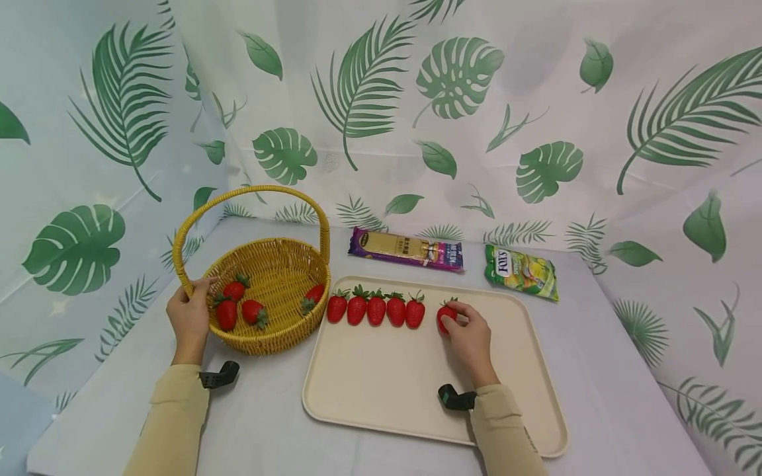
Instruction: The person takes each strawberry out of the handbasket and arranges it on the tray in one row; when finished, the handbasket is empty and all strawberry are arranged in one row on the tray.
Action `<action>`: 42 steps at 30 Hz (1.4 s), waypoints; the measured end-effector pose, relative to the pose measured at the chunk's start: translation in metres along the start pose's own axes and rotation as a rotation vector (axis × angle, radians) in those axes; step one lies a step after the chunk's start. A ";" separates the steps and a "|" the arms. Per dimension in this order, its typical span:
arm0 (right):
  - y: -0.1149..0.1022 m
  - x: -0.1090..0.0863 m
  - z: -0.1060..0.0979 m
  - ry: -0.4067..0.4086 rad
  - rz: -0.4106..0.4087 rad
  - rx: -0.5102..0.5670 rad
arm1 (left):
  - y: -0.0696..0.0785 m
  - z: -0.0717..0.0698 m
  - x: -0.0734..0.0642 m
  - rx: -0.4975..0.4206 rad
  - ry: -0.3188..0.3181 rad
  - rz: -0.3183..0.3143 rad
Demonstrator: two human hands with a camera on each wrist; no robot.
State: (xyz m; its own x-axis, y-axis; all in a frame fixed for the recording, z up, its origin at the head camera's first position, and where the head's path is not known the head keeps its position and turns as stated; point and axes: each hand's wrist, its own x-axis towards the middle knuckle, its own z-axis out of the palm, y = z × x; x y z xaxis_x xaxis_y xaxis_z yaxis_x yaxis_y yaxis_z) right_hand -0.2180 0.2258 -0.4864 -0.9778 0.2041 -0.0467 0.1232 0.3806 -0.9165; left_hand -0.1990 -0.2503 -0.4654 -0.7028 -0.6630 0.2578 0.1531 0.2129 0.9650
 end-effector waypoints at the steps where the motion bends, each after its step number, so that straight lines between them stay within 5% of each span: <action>1: 0.000 0.000 0.000 -0.010 0.005 0.005 | 0.000 0.000 0.000 0.001 0.000 -0.001; 13: -0.002 -0.001 -0.001 -0.031 0.023 0.066 | -0.001 0.000 0.000 0.002 0.001 0.000; 29: -0.002 -0.002 0.002 -0.098 -0.034 -0.070 | -0.002 0.000 0.001 0.000 0.003 0.015; 42: -0.003 -0.003 0.003 -0.085 -0.041 -0.058 | -0.002 0.000 0.000 0.017 0.006 0.008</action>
State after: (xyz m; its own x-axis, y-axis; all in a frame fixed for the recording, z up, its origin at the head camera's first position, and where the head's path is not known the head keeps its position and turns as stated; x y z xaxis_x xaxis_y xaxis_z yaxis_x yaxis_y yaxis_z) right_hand -0.2155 0.2217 -0.4849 -0.9928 0.1109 -0.0459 0.0904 0.4389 -0.8940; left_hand -0.1996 -0.2505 -0.4668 -0.6972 -0.6659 0.2654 0.1465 0.2301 0.9621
